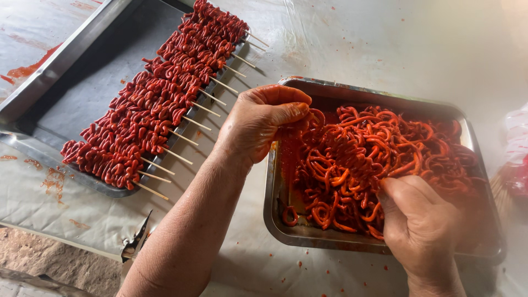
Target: The person prepares marinated food items by threading them onto wooden skewers one at a time and placing the finished skewers on a metal tray.
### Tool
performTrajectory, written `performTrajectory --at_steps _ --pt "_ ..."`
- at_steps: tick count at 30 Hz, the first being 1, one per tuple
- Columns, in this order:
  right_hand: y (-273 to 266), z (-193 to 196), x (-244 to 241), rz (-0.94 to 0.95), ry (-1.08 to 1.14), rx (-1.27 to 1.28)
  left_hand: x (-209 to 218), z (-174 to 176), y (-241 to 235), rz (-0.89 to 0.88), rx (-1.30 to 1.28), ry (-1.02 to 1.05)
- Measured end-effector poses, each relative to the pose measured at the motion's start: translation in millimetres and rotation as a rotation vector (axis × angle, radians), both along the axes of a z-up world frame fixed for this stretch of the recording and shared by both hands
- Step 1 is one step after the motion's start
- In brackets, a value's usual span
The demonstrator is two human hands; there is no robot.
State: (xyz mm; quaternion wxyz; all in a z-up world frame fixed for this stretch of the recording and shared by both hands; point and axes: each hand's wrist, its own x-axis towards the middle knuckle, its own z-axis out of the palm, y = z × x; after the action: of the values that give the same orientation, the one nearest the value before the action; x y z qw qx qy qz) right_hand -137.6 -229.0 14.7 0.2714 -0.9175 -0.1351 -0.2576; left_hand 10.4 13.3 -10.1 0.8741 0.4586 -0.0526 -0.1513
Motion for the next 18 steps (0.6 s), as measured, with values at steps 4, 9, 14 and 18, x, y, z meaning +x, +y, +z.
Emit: performTrajectory --at_steps 4,9,14,18 --pt "-0.7 -0.4 -0.5 -0.007 0.001 -0.016 -0.1 -2.3 -1.9 0.024 0.011 0.006" --pt "-0.6 -0.5 0.0 -0.023 0.004 -0.029 1.7 -5.4 -5.0 0.069 0.013 0.011" --pt "-1.4 -0.6 -0.5 -0.018 0.006 -0.029 -1.8 -5.6 -7.2 0.091 0.104 -0.071" --pt "-0.4 0.0 -1.0 -0.025 -0.006 -0.044 -5.7 -4.5 -9.4 0.147 0.211 -0.146"
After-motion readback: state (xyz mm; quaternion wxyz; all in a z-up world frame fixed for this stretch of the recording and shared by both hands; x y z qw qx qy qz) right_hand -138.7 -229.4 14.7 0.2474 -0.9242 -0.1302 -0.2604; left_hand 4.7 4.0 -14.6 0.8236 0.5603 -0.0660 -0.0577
